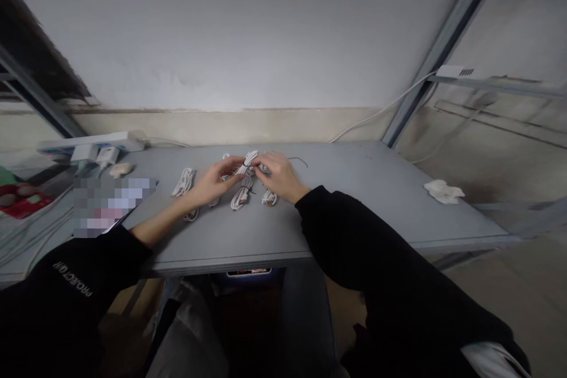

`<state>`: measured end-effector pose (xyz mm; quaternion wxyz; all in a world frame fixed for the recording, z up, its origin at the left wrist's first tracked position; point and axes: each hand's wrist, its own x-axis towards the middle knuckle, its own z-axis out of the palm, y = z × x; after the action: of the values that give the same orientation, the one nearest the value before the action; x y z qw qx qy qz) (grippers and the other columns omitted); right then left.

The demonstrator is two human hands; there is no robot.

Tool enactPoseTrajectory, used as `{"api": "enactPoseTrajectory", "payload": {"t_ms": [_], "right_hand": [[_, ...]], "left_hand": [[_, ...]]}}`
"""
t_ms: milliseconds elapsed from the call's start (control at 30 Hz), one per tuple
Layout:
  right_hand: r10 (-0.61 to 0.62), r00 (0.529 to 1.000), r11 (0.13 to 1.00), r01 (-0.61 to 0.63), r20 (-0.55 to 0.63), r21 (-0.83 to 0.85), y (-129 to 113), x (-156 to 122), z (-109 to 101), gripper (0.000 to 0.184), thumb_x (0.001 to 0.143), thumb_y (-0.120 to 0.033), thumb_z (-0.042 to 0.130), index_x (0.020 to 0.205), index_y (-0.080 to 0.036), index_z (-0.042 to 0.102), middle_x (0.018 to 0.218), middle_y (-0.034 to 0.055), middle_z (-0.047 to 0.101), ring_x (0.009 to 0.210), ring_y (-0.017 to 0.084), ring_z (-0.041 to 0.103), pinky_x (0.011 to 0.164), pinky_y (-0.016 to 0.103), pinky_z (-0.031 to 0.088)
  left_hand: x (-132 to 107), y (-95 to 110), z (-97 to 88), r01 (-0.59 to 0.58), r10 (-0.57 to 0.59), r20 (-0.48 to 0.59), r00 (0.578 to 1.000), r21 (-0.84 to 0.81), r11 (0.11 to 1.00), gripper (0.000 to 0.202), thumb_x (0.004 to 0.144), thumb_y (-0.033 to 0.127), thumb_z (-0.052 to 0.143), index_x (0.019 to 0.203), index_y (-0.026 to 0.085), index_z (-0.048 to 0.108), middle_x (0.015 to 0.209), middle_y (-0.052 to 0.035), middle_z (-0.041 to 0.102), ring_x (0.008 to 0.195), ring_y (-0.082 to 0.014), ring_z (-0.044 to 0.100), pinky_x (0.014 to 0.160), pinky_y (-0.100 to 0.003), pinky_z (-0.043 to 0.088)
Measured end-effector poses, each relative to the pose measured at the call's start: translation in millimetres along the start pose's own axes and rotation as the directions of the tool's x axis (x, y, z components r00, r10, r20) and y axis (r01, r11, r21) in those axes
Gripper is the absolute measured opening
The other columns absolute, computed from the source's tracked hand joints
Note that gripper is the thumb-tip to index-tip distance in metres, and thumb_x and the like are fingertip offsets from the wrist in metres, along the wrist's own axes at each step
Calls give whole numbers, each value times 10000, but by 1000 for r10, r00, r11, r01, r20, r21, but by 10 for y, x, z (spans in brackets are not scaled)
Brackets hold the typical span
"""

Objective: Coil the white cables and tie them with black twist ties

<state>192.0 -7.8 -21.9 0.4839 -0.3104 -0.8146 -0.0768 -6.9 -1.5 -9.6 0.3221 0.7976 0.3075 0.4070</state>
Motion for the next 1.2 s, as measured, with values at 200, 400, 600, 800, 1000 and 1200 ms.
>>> {"api": "enactPoseTrajectory", "payload": {"t_ms": [200, 400, 600, 800, 1000, 1200], "right_hand": [[13, 999, 996, -16, 35, 82, -32, 6, -11, 36, 873, -219, 585, 841, -209, 595, 839, 45, 655, 795, 182, 617, 741, 357, 523], [53, 998, 991, -50, -24, 124, -58, -6, -20, 73, 900, -229, 564, 882, -223, 635, 904, 44, 706, 817, 176, 648, 738, 358, 542], [29, 999, 990, -24, -34, 139, -56, -26, -8, 186, 892, -161, 507, 856, -225, 678, 940, 51, 677, 840, 172, 638, 717, 347, 546], [43, 999, 996, -41, -16, 78, -51, -46, 21, 234, 916, -159, 468, 966, -216, 689, 975, 67, 642, 713, 145, 587, 640, 305, 516], [190, 978, 981, -193, -79, -23, 70, -51, 22, 190, 944, -283, 517, 992, -208, 685, 928, 62, 680, 643, 147, 570, 643, 309, 492], [223, 969, 971, -230, -103, -64, 153, -64, 31, 157, 917, -290, 560, 900, -214, 696, 902, 48, 694, 622, 144, 564, 620, 302, 467]], "left_hand": [[-20, -22, 47, 22, -22, 11, 1000, -62, 998, 308, 832, 223, 592, 1135, 169, 588, 1020, -81, 685, 919, -190, 624, 868, -356, 468], [-11, 31, 43, 18, -12, 43, 999, -142, 990, 280, 844, 219, 583, 1122, 178, 581, 1008, -72, 676, 932, -184, 614, 887, -353, 461], [-18, 49, 32, 7, -4, 24, 1000, -122, 993, 262, 853, 220, 586, 1113, 187, 589, 1054, -83, 678, 975, -201, 615, 914, -384, 461], [4, 11, 25, 9, -6, 18, 1000, -152, 988, 260, 873, 226, 560, 1125, 164, 591, 1037, -88, 678, 954, -195, 622, 906, -378, 468], [31, 1, 9, 76, -74, 18, 997, -323, 943, 272, 853, 232, 593, 1114, 157, 606, 1024, -87, 691, 965, -194, 631, 922, -368, 466], [66, -9, -16, 198, -208, 33, 978, -483, 853, 181, 834, 225, 584, 993, 171, 652, 956, -78, 731, 778, -168, 651, 738, -308, 503]]}}
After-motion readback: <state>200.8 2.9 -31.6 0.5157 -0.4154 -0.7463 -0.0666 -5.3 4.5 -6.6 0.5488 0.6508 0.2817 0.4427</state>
